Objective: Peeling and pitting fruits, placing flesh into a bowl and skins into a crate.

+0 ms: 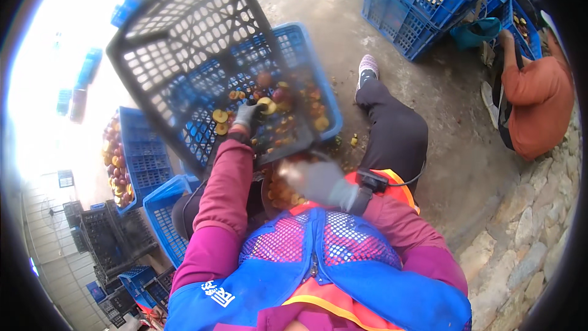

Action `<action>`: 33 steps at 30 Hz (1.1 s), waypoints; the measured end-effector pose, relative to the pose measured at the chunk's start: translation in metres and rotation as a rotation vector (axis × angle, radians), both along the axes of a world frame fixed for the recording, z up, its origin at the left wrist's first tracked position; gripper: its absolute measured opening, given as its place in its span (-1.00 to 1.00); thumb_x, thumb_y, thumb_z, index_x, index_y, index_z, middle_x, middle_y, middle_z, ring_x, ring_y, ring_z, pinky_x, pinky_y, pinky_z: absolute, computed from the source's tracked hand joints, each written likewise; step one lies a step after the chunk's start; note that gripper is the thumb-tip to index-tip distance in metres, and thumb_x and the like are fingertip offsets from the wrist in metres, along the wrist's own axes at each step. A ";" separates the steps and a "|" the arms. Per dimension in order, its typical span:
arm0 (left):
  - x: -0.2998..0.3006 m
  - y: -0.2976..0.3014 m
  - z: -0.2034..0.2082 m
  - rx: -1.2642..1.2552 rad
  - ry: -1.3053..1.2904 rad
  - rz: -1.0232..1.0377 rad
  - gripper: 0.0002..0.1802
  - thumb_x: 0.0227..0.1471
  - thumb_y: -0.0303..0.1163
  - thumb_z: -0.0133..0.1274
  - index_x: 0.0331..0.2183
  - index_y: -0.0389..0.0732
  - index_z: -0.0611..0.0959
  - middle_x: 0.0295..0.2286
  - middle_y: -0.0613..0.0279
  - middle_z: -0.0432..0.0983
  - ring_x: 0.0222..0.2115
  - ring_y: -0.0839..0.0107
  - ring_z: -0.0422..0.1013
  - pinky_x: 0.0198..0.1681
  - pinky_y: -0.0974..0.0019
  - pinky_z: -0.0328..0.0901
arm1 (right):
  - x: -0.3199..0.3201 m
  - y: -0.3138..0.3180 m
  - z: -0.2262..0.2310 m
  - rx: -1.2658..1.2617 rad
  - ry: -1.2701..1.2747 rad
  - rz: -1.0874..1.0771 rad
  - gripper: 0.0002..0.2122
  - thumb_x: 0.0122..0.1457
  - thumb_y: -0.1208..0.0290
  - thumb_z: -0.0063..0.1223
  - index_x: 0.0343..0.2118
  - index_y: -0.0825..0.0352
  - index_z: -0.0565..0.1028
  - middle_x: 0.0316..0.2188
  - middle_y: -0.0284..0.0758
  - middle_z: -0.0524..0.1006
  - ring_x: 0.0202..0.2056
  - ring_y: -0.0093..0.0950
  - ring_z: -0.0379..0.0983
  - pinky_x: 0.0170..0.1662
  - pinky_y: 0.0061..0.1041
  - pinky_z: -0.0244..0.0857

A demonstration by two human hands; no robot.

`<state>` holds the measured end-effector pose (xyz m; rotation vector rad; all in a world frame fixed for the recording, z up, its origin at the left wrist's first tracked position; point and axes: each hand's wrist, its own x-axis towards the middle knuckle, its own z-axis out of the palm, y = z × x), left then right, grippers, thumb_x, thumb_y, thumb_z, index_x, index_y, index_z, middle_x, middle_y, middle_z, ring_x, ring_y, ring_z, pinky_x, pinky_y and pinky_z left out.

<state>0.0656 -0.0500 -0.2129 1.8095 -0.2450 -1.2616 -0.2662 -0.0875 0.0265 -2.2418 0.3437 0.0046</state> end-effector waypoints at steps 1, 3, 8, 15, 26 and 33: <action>-0.019 -0.007 0.025 -0.154 0.243 0.045 -0.56 0.10 -0.29 0.17 0.03 -0.17 0.60 -0.18 0.11 0.63 -0.18 0.24 0.60 -0.22 0.22 0.50 | -0.003 -0.006 -0.004 0.002 -0.044 -0.076 -0.65 0.29 0.05 0.05 -0.12 0.28 0.53 -0.46 -0.02 0.60 -0.40 0.00 0.57 -0.31 -0.07 0.42; -0.046 -0.002 0.087 -0.363 0.575 0.126 -0.66 0.12 -0.40 0.14 -0.04 -0.17 0.63 -0.21 0.18 0.62 -0.22 0.28 0.59 -0.28 0.26 0.48 | -0.003 -0.013 -0.001 0.004 -0.164 -0.184 -0.68 0.32 0.14 0.07 -0.04 0.28 0.54 -0.44 0.00 0.59 -0.41 0.00 0.56 -0.31 -0.12 0.44; -0.084 0.046 0.163 -0.674 0.040 0.020 -0.69 0.17 -0.48 0.06 -0.03 -0.25 0.60 -0.13 0.16 0.60 -0.12 0.24 0.56 -0.16 0.27 0.45 | 0.025 -0.012 0.023 0.234 -0.243 -0.383 -0.72 0.39 0.19 -0.02 -0.07 0.30 0.53 -0.43 -0.02 0.57 -0.43 0.01 0.54 -0.35 -0.15 0.42; -0.158 0.075 0.233 -0.756 -0.467 -0.093 -0.59 0.19 -0.52 0.11 0.08 -0.29 0.51 -0.12 0.14 0.58 -0.10 0.32 0.52 -0.01 0.29 0.40 | 0.023 0.017 0.038 -0.163 -0.128 -0.339 -0.66 0.39 0.05 -0.09 -0.24 0.28 0.48 -0.54 0.01 0.57 -0.44 0.06 0.54 -0.36 0.06 0.35; -0.174 0.077 0.226 -0.876 0.373 0.268 -0.58 0.50 -0.26 -0.34 0.17 -0.30 0.40 -0.08 0.17 0.54 -0.11 0.39 0.49 0.02 0.34 0.40 | 0.019 0.044 0.041 -0.177 -0.107 -0.233 -0.62 0.42 0.04 -0.15 -0.23 0.32 0.48 -0.49 0.05 0.58 -0.43 0.05 0.56 -0.34 0.03 0.38; -0.172 0.081 0.188 -0.588 -0.140 0.258 -0.52 0.46 -0.05 -0.27 -0.21 -0.17 0.63 -0.34 0.29 0.59 -0.31 0.46 0.51 -0.16 0.38 0.43 | 0.013 0.036 0.040 0.501 0.029 -0.216 -0.56 0.44 -0.04 -0.14 -0.29 0.31 0.49 -0.65 -0.27 0.45 -0.68 -0.50 0.40 -0.64 -0.38 0.25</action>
